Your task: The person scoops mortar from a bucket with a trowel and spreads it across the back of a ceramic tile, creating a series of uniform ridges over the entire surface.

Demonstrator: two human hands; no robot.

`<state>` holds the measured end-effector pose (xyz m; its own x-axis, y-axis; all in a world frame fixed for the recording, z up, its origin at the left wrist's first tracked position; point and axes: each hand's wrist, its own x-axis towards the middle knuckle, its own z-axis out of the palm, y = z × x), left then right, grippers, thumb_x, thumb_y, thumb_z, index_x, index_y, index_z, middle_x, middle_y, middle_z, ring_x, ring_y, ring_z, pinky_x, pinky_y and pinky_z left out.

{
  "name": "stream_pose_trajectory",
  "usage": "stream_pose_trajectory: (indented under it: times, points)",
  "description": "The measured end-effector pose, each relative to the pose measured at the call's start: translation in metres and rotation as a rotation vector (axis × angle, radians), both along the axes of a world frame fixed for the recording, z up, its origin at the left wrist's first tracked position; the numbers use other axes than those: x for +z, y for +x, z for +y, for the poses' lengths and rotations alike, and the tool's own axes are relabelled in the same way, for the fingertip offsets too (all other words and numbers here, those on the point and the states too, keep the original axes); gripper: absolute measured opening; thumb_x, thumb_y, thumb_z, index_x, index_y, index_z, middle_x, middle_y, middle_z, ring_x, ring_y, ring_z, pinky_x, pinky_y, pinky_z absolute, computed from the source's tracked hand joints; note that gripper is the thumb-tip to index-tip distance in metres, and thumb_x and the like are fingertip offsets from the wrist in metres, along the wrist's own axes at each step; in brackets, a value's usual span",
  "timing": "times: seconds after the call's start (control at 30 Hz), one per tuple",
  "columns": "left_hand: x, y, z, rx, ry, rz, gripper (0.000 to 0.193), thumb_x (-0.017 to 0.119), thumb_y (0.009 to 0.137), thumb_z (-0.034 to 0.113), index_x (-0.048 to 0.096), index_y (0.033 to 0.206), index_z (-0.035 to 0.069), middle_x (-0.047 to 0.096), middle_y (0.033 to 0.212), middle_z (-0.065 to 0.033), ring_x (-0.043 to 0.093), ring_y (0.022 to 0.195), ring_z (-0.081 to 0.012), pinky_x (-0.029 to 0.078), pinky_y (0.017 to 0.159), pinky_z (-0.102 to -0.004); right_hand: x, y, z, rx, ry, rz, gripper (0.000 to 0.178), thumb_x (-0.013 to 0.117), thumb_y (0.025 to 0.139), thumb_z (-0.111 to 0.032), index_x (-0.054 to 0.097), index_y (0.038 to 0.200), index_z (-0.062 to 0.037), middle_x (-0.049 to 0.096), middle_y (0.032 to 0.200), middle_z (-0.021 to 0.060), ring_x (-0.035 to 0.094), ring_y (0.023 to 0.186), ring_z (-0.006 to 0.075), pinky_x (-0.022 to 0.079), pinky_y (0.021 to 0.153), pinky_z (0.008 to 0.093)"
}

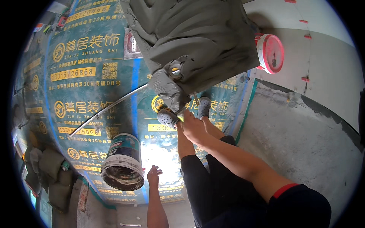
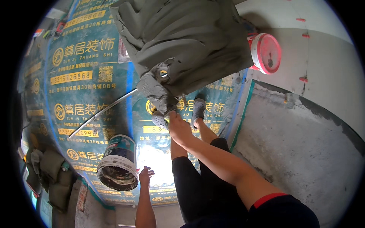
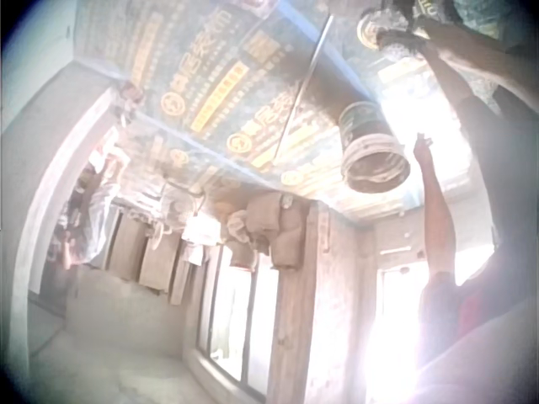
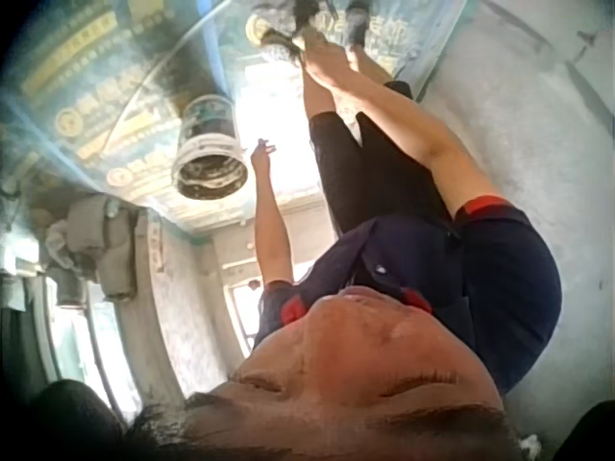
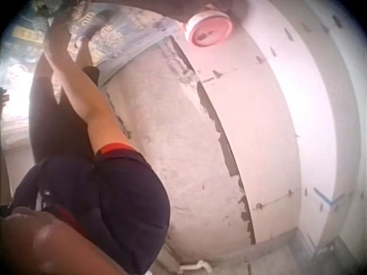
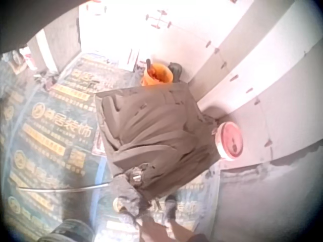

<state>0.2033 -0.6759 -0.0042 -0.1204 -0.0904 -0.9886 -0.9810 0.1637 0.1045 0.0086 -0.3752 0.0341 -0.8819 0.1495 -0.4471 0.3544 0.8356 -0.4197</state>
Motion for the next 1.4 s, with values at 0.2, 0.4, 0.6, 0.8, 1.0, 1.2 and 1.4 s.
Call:
stream_pose_trajectory:
  times: [0.2, 0.4, 0.6, 0.8, 1.0, 1.2, 1.4]
  points:
    - [-0.003, -0.010, 0.013, 0.042, 0.013, 0.043, 0.054, 0.043, 0.091, 0.050, 0.058, 0.105, -0.001, 0.066, 0.084, -0.0131, 0.064, 0.074, -0.0197, 0.043, 0.072, -0.0337, -0.014, 0.030, -0.022, 0.203, -0.062, -0.169, 0.031, 0.053, 0.078, -0.009, 0.038, 0.103, 0.0016, 0.057, 0.078, 0.0215, 0.061, 0.061, 0.0384, 0.049, 0.054, 0.0472]
    - [-0.002, -0.001, -0.001, 0.135, -0.008, 0.058, 0.053, 0.049, 0.091, 0.045, 0.058, 0.102, -0.005, 0.064, 0.077, -0.0126, 0.062, 0.068, -0.0179, 0.046, 0.063, -0.0281, 0.058, 0.003, -0.011, 0.080, -0.264, -0.442, 0.036, 0.050, 0.089, -0.032, 0.042, 0.109, -0.0032, 0.056, 0.097, 0.0276, 0.059, 0.081, 0.0450, 0.048, 0.071, 0.0492]
    - [-0.008, 0.013, 0.001, 0.159, -0.014, 0.064, 0.054, 0.050, 0.091, 0.045, 0.058, 0.102, -0.008, 0.063, 0.076, -0.0133, 0.062, 0.067, -0.0186, 0.048, 0.062, -0.0299, 0.046, -0.101, 0.022, 0.068, -0.151, -0.201, 0.044, 0.043, 0.093, -0.040, 0.044, 0.103, 0.0020, 0.061, 0.072, 0.0230, 0.061, 0.067, 0.0409, 0.047, 0.060, 0.0474]
    - [-0.007, 0.000, 0.020, 0.108, 0.017, 0.050, 0.054, 0.046, 0.090, 0.050, 0.058, 0.104, -0.001, 0.065, 0.081, -0.0109, 0.063, 0.071, -0.0186, 0.042, 0.067, -0.0315, 0.015, -0.064, 0.030, 0.215, -0.177, -0.334, 0.051, 0.039, 0.093, -0.044, 0.040, 0.110, 0.0042, 0.060, 0.068, 0.0240, 0.061, 0.065, 0.0402, 0.047, 0.059, 0.0479]
    - [-0.006, -0.001, 0.008, 0.182, 0.026, 0.074, 0.053, 0.047, 0.090, 0.050, 0.059, 0.103, -0.001, 0.065, 0.079, -0.0102, 0.063, 0.069, -0.0177, 0.042, 0.065, -0.0307, 0.030, -0.008, 0.030, 0.391, -0.157, -0.495, 0.052, 0.039, 0.093, -0.046, 0.042, 0.110, 0.0034, 0.062, 0.069, 0.0205, 0.062, 0.060, 0.0360, 0.047, 0.056, 0.0469]
    - [-0.006, 0.018, 0.005, 0.180, -0.019, 0.021, 0.054, 0.051, 0.089, 0.047, 0.058, 0.103, -0.005, 0.064, 0.077, -0.0118, 0.061, 0.066, -0.0180, 0.041, 0.060, -0.0285, 0.068, -0.040, 0.054, 0.133, -0.207, -0.279, 0.048, 0.039, 0.094, -0.040, 0.040, 0.112, 0.0046, 0.060, 0.067, 0.0203, 0.062, 0.063, 0.0360, 0.047, 0.056, 0.0456]
    - [-0.004, 0.024, 0.009, 0.093, -0.017, -0.019, 0.055, 0.043, 0.091, 0.050, 0.059, 0.103, -0.001, 0.065, 0.081, -0.0116, 0.063, 0.071, -0.0195, 0.043, 0.068, -0.0339, 0.080, -0.062, 0.050, 0.004, -0.157, -0.440, 0.036, 0.044, 0.093, -0.032, 0.045, 0.099, 0.0040, 0.058, 0.067, 0.0253, 0.060, 0.065, 0.0396, 0.045, 0.059, 0.0486]
